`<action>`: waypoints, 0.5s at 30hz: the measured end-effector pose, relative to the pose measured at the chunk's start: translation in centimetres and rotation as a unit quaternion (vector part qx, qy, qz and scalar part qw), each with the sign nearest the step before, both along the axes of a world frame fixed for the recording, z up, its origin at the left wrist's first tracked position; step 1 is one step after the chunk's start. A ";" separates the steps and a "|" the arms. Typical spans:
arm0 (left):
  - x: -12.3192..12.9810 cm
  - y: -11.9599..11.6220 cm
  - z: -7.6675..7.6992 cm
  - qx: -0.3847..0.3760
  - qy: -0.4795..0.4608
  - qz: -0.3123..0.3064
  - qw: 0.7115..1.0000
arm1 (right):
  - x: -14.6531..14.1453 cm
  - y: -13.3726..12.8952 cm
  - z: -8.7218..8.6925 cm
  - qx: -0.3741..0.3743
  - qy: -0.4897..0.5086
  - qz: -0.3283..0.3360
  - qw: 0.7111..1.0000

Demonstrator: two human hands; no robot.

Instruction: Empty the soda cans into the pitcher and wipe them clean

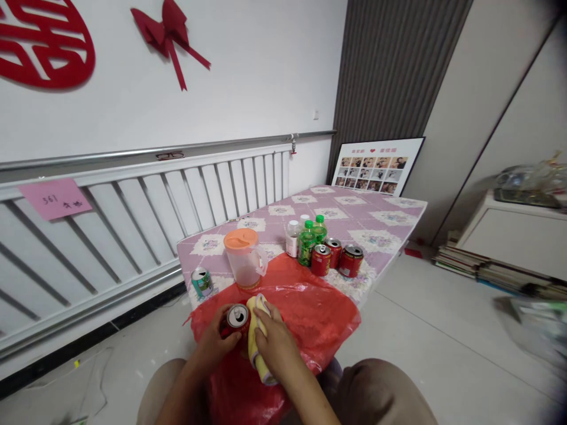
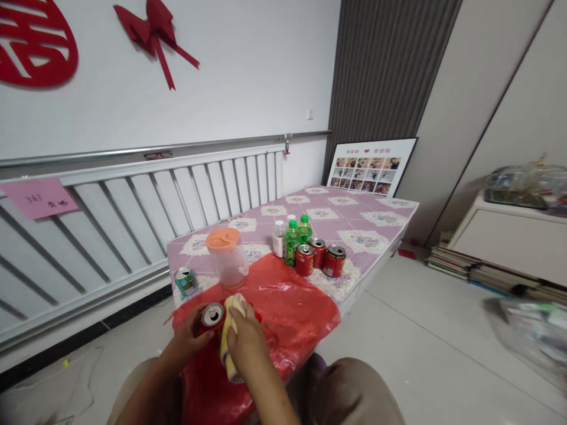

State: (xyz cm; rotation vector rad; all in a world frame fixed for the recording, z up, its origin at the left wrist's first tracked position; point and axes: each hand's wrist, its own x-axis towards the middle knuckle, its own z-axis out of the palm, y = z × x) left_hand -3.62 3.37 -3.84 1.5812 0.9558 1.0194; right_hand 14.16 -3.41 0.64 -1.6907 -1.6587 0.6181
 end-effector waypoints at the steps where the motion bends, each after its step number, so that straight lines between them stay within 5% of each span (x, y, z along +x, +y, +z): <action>1: 0.0 -0.1 0.2 0.001 0.001 -0.011 1.000 | 0.0 0.0 0.3 0.009 0.004 -0.002 1.000; 7: -0.2 0.0 0.5 -0.003 0.000 -0.037 0.999 | -0.2 0.0 0.0 -0.009 -0.004 -0.006 1.000; 15: 1.5 -0.4 -0.6 0.024 0.041 0.078 0.996 | -0.2 0.0 -1.6 -0.031 -0.025 -0.004 0.999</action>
